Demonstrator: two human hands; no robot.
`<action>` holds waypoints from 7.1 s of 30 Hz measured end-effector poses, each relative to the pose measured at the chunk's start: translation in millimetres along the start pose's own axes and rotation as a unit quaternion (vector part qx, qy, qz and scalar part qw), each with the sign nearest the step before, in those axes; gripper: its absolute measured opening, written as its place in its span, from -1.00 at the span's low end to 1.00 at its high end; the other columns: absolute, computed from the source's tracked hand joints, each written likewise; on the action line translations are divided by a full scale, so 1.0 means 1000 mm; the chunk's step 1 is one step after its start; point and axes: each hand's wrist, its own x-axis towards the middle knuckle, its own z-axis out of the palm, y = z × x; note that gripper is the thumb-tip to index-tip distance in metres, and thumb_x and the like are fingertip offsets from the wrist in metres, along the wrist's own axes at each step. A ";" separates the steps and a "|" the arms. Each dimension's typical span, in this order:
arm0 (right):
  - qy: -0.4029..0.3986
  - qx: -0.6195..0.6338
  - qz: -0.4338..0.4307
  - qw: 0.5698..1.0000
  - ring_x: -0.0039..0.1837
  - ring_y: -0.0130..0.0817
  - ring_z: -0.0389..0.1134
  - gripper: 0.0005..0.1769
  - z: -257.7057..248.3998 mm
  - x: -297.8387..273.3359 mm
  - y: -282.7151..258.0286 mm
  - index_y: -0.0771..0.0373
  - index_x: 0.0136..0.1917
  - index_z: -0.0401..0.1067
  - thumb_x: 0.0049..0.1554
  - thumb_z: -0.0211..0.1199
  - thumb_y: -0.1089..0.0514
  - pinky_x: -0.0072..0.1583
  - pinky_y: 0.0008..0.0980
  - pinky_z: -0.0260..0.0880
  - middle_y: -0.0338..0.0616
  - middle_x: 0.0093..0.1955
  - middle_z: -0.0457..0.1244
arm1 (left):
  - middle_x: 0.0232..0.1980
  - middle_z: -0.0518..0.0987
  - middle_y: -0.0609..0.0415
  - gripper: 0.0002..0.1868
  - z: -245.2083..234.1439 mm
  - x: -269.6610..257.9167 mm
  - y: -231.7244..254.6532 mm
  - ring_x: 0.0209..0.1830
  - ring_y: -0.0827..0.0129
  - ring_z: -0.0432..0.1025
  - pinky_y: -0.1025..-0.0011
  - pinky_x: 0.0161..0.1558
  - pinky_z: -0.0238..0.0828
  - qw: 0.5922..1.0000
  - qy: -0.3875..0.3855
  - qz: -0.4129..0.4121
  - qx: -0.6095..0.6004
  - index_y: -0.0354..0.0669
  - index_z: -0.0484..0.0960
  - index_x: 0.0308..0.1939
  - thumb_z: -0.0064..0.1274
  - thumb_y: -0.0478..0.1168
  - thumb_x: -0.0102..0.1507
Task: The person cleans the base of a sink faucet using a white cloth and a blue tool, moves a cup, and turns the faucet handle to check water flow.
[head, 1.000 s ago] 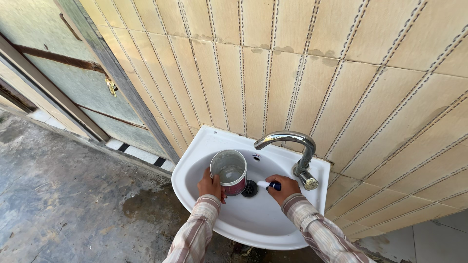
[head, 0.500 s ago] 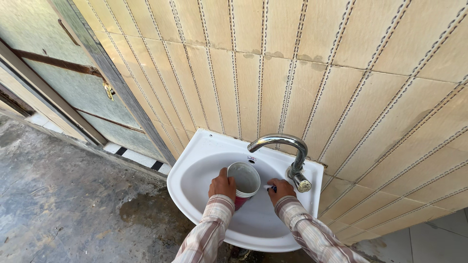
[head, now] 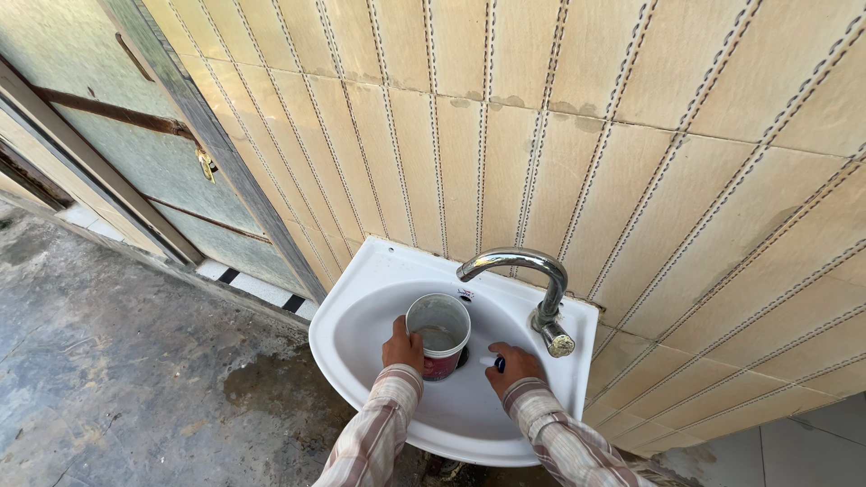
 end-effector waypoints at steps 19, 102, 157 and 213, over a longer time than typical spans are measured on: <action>0.151 0.055 -0.173 0.972 0.02 -0.07 0.45 -0.66 -0.049 -0.011 -0.025 0.14 0.09 0.55 0.00 0.30 0.20 0.12 -0.17 0.46 -0.05 0.02 0.40 | 0.03 0.63 -0.19 -0.75 -0.013 -0.016 0.018 -0.07 -0.01 0.55 0.06 0.00 0.46 0.977 0.189 0.093 0.022 -0.16 0.55 0.10 -0.08 -0.19 0.38; -0.145 -0.202 -0.112 0.962 0.21 -0.30 0.44 -0.56 -0.184 0.068 0.042 -0.18 0.06 0.69 -0.10 0.47 0.18 0.36 -0.37 0.42 -0.42 0.18 0.40 | -0.40 0.65 -0.10 -0.70 0.039 0.013 0.276 -0.64 0.20 0.55 0.24 -0.65 0.44 0.917 -0.382 0.092 0.065 -0.21 0.76 -0.17 0.09 -0.09 0.18; 0.191 0.127 -0.154 0.961 0.05 -0.24 0.48 -0.67 -0.166 0.024 0.034 0.11 0.01 0.66 -0.05 0.40 0.30 0.21 -0.35 0.47 -0.17 0.07 0.43 | -0.40 0.68 -0.02 -0.66 0.054 0.056 0.258 -0.59 0.34 0.41 0.31 -0.45 0.39 0.914 -0.340 0.169 0.139 0.02 0.86 -0.23 -0.05 -0.04 0.25; 0.219 0.356 -0.116 0.901 -0.14 -0.54 0.44 -0.65 -0.161 -0.002 0.037 0.03 0.12 0.62 0.06 0.30 0.28 -0.13 -0.47 0.58 -0.17 0.06 0.43 | -0.44 0.66 -0.08 -0.78 0.060 0.068 0.251 -0.58 0.35 0.43 0.32 -0.47 0.35 0.921 -0.347 0.164 0.065 -0.04 0.85 -0.23 0.13 -0.16 0.15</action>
